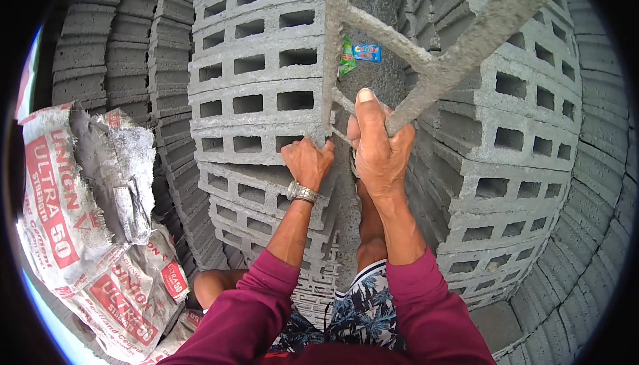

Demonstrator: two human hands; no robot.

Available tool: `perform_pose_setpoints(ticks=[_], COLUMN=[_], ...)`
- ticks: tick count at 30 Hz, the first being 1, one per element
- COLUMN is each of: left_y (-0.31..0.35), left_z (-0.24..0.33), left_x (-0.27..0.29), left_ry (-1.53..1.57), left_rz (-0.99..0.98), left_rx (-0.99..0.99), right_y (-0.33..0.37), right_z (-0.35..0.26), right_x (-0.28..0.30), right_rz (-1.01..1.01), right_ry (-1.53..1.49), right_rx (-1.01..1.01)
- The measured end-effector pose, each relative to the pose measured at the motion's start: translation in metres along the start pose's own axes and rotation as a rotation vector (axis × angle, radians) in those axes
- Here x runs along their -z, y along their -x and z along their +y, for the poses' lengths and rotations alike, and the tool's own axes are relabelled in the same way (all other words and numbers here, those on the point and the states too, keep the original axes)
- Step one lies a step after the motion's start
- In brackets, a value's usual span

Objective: The person stacks hollow concrete blocks onto existing piles, lifting them from the ground and placing them carefully onto the stacks.

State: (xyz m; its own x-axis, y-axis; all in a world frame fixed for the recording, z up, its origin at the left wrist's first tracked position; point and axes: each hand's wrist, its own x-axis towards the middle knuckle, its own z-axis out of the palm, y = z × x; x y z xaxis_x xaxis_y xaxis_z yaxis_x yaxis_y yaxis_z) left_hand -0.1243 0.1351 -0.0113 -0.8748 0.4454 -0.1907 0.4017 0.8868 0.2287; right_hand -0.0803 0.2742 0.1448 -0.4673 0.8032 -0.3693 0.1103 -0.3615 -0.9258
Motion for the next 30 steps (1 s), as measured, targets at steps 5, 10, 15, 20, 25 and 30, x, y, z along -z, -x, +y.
perform_pose_setpoints(ticks=[5,10,15,20,25,30], left_y=[0.003,0.008,0.008,0.011,0.012,0.008], left_z=[-0.006,-0.018,0.002,-0.015,-0.015,-0.004], left_x=[0.008,0.009,0.007,0.007,0.009,0.007], left_ry=[0.071,0.128,0.247,0.199,0.182,0.246], left_rz=[0.024,0.027,0.095,0.046,0.084,0.011], left_rx=[-0.007,0.003,-0.036,-0.02,-0.027,-0.008], right_y=[0.006,0.009,-0.014,0.013,0.016,-0.018], right_z=[-0.067,-0.046,0.077,0.02,-0.022,0.084], right_x=[-0.065,-0.067,-0.051,-0.076,-0.079,-0.054], right_rz=[-0.061,-0.446,-0.279,-0.258,-0.483,-0.274], right_ry=[-0.068,-0.068,0.506,0.376,0.059,0.422], right_rx=[0.327,0.364,0.404,0.38,0.438,0.317])
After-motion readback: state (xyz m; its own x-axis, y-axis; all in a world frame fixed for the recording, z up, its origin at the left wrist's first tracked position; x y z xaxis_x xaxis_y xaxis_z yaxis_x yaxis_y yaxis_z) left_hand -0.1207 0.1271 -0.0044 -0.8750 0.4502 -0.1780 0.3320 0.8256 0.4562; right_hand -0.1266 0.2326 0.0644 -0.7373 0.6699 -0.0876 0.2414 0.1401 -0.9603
